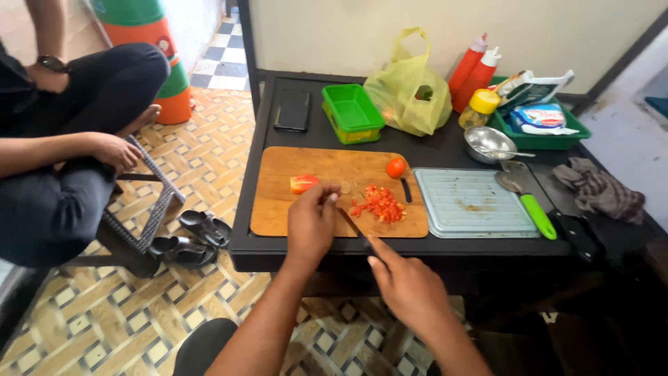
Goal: The person chops tomatoes on a wooden cutting board using a knife and moves the chopped pieces to the side of the board.
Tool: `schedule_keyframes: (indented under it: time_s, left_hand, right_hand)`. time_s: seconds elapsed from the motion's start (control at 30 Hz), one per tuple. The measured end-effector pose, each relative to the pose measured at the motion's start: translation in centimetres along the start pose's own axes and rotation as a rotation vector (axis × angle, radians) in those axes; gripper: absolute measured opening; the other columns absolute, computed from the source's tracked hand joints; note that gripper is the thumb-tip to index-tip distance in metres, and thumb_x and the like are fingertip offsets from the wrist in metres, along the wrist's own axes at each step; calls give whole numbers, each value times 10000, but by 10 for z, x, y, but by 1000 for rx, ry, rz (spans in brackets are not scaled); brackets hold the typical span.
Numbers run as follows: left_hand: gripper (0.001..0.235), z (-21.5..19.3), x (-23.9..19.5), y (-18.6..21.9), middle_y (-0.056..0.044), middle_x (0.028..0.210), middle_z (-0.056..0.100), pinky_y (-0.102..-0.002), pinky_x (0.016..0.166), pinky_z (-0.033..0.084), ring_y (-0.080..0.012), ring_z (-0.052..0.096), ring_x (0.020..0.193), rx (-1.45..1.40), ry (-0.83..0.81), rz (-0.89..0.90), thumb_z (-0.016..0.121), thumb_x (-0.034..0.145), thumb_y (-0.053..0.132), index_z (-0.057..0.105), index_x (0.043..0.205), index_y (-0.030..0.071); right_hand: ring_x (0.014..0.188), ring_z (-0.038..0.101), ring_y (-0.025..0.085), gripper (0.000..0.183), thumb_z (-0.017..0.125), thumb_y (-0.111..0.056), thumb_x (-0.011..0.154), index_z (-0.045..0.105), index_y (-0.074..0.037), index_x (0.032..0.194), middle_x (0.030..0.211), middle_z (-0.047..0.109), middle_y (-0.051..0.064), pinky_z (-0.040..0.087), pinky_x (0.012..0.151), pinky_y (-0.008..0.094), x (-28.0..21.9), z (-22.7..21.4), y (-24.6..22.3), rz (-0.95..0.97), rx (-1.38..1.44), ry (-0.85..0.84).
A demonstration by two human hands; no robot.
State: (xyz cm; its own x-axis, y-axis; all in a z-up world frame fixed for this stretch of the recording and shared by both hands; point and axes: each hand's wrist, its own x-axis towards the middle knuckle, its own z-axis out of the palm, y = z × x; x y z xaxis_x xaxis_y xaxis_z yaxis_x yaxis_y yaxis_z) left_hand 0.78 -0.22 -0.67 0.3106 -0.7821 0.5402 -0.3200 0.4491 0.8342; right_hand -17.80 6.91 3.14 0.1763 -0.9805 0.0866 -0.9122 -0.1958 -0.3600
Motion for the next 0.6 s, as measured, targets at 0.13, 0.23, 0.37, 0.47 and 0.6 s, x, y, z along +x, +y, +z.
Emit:
schedule_keyframes:
  time_s: [0.13, 0.23, 0.37, 0.47, 0.6]
  left_hand:
    - [185, -1, 0, 3, -113, 925, 781, -300, 695, 565, -174, 734, 740, 48, -54, -158, 700, 923, 119, 728, 1082, 29]
    - [176, -2, 0, 7, -85, 907, 786, -274, 692, 559, -130, 718, 733, 23, -61, -156, 705, 922, 122, 730, 1068, 26]
    - [183, -2, -1, 7, -58, 905, 782, -256, 670, 551, -98, 702, 734, -15, -43, -148, 715, 921, 133, 725, 1070, 25]
    - [181, -3, 0, 8, -49, 898, 781, -247, 649, 535, -87, 683, 711, -7, -34, -167, 719, 924, 137, 731, 1070, 31]
    - [186, -3, 0, 11, -26, 883, 772, -236, 629, 524, -65, 657, 687, -24, -14, -160, 725, 913, 148, 732, 1060, 34]
  right_hand:
    - [863, 704, 428, 423, 580, -403, 959, 558, -236, 1347, 876, 741, 207, 548, 739, 546, 19, -1, 14, 113, 25, 21]
    - [862, 749, 399, 384, 614, -407, 943, 585, -177, 1250, 889, 770, 190, 575, 747, 508, 19, -13, 34, 181, 154, 6]
    - [863, 759, 379, 341, 626, -391, 942, 605, -158, 1189, 925, 761, 164, 578, 724, 482, 8, -16, 50, 119, 145, 102]
    - [822, 751, 377, 322, 638, -376, 926, 653, -154, 1157, 878, 760, 160, 579, 655, 475, -4, -14, 48, -66, 193, 222]
    - [802, 753, 344, 334, 612, -432, 953, 651, -241, 1224, 803, 770, 129, 570, 698, 472, 0, -19, 40, 180, 14, 35]
